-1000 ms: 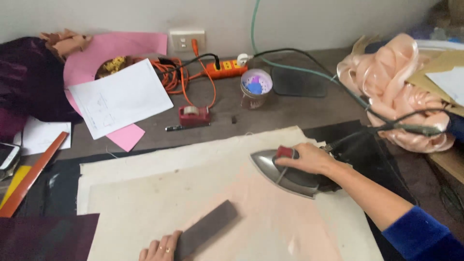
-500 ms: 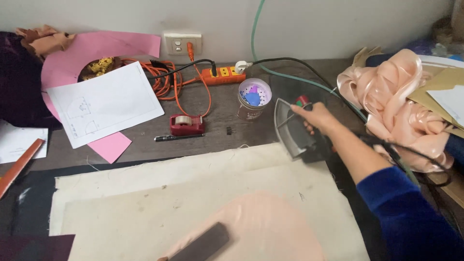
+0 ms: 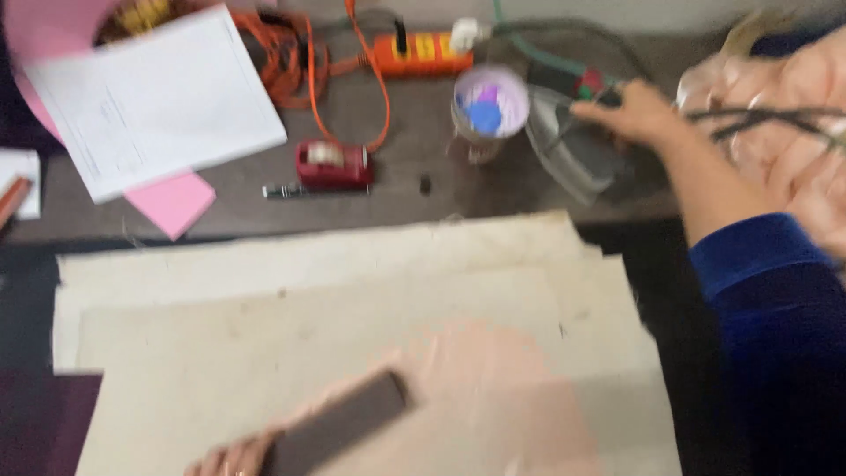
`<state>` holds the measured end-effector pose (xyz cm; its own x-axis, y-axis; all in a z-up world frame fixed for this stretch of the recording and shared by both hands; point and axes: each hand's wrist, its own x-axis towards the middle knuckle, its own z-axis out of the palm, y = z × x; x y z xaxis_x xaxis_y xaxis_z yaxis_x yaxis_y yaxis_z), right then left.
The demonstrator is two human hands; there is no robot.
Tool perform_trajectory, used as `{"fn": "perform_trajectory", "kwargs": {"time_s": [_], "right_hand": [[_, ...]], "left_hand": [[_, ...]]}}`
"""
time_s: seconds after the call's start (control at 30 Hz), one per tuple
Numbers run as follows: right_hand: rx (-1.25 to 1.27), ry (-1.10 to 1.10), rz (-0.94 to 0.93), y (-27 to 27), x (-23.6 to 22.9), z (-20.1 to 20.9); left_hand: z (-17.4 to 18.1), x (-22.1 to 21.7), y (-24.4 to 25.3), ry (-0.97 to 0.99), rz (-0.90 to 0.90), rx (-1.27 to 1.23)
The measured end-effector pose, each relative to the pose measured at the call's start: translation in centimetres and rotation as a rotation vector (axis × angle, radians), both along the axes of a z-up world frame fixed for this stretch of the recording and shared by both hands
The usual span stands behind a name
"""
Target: The person marks a piece of light pink fabric with a blue chalk-like tool and then irons it using a steam iron. They also use a wooden block to press the fabric while ironing and fold the fabric afterward.
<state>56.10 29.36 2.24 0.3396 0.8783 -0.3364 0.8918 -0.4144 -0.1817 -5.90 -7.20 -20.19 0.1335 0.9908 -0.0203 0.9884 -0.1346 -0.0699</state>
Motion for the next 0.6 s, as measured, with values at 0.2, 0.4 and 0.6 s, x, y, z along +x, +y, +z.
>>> {"fn": "perform_trajectory", "kwargs": {"time_s": [0.2,0.4,0.6], "right_hand": [[0.502,-0.389,0.512,-6.2,5.1,-2.6],[0.898,-0.232,0.734,-12.6,1.9,-1.6],[0.868,-0.223,0.66,-16.9,3.6,-0.6]], "left_hand": [[15.9,5.7,5.6,-0.234,-0.237,-0.103],[16.0,13.8,9.9,-0.287,-0.452,-0.085],[14.9,15.1,11.2,-0.267,-0.508,-0.168]]}}
